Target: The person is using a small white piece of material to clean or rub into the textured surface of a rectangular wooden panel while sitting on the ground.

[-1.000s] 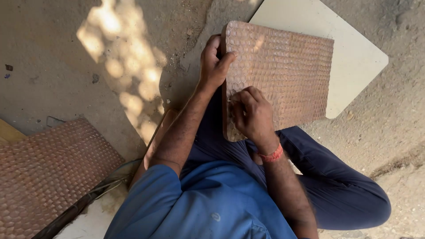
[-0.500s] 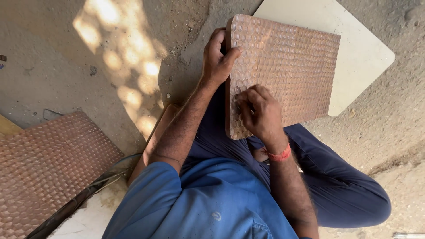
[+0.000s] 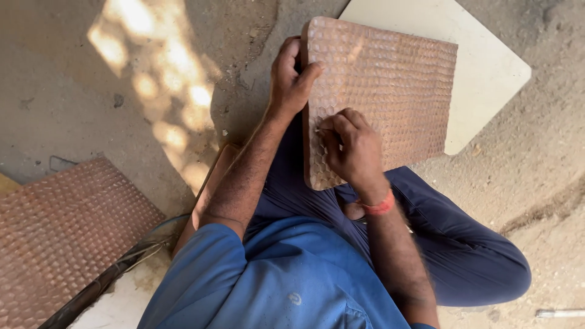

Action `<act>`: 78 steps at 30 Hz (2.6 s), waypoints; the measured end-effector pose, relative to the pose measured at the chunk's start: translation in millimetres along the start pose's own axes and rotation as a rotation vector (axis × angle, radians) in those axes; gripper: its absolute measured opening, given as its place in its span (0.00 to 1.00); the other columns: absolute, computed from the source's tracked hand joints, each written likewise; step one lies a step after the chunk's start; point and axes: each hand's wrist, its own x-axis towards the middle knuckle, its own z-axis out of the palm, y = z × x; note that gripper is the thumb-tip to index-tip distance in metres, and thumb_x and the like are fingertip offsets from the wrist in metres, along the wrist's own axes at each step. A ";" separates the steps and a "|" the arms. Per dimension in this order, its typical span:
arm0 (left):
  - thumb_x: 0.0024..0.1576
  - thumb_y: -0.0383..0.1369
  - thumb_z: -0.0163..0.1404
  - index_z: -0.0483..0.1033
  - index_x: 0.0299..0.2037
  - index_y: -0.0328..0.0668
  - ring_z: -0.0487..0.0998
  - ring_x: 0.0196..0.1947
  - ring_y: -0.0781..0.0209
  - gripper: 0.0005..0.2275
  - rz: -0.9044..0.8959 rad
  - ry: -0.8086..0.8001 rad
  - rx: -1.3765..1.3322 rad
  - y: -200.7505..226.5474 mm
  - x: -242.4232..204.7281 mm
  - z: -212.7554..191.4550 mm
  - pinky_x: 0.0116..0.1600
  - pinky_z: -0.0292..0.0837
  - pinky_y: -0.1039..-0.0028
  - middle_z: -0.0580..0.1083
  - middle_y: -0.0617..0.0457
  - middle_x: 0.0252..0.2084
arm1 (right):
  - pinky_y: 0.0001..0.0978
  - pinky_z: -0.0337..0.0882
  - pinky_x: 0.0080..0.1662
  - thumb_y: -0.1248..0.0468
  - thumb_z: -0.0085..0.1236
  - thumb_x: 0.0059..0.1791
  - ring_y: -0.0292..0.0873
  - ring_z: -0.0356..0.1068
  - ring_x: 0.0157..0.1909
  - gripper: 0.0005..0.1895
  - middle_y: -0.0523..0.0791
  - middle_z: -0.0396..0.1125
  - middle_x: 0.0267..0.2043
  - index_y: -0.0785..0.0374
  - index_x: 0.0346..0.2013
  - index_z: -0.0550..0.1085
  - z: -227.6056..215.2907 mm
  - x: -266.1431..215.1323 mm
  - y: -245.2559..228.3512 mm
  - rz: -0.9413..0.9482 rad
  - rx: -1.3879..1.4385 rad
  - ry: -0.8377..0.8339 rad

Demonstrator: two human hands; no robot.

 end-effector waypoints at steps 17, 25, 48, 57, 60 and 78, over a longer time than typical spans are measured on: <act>0.56 0.31 0.56 0.72 0.51 0.35 0.77 0.45 0.59 0.15 0.056 0.009 0.031 -2.2 -2.0 -4.7 0.51 0.77 0.67 0.73 0.50 0.47 | 0.46 0.73 0.45 0.70 0.62 0.46 0.55 0.69 0.46 0.09 0.47 0.67 0.41 0.60 0.40 0.75 -0.3 -4.3 3.6 -0.104 -0.038 -0.064; 0.55 0.32 0.56 0.72 0.51 0.37 0.78 0.41 0.63 0.15 -0.019 0.003 -0.008 -4.2 1.0 -2.5 0.46 0.79 0.68 0.73 0.53 0.44 | 0.45 0.73 0.43 0.68 0.63 0.47 0.54 0.69 0.47 0.09 0.47 0.67 0.42 0.60 0.41 0.75 1.3 -4.4 4.4 -0.065 -0.118 -0.086; 0.57 0.31 0.57 0.73 0.52 0.34 0.76 0.47 0.58 0.15 0.069 0.013 0.050 -5.5 -1.7 -2.2 0.52 0.76 0.66 0.73 0.49 0.48 | 0.45 0.73 0.42 0.66 0.63 0.44 0.53 0.69 0.48 0.11 0.46 0.67 0.42 0.59 0.41 0.76 1.4 -8.9 5.2 -0.042 -0.198 -0.106; 0.57 0.31 0.55 0.72 0.53 0.35 0.76 0.48 0.59 0.15 0.046 0.000 0.056 -6.4 -0.3 -4.9 0.53 0.77 0.65 0.73 0.49 0.48 | 0.44 0.73 0.42 0.67 0.63 0.46 0.52 0.69 0.48 0.10 0.46 0.67 0.42 0.59 0.42 0.75 3.7 -15.1 9.5 -0.068 -0.162 -0.085; 0.57 0.31 0.54 0.72 0.52 0.36 0.77 0.48 0.60 0.15 0.034 -0.010 0.027 -3.6 -1.7 -2.2 0.52 0.78 0.65 0.73 0.49 0.49 | 0.44 0.73 0.42 0.67 0.63 0.42 0.53 0.69 0.47 0.14 0.47 0.67 0.42 0.60 0.42 0.76 -2.3 -1.7 -1.8 -0.080 -0.130 -0.042; 0.57 0.29 0.55 0.73 0.52 0.34 0.78 0.43 0.63 0.14 -0.025 -0.024 -0.015 2.8 -1.9 -4.7 0.49 0.78 0.69 0.74 0.50 0.47 | 0.42 0.74 0.50 0.75 0.61 0.46 0.52 0.72 0.50 0.11 0.49 0.71 0.47 0.62 0.42 0.75 -27.4 -32.8 11.9 0.020 0.192 -0.001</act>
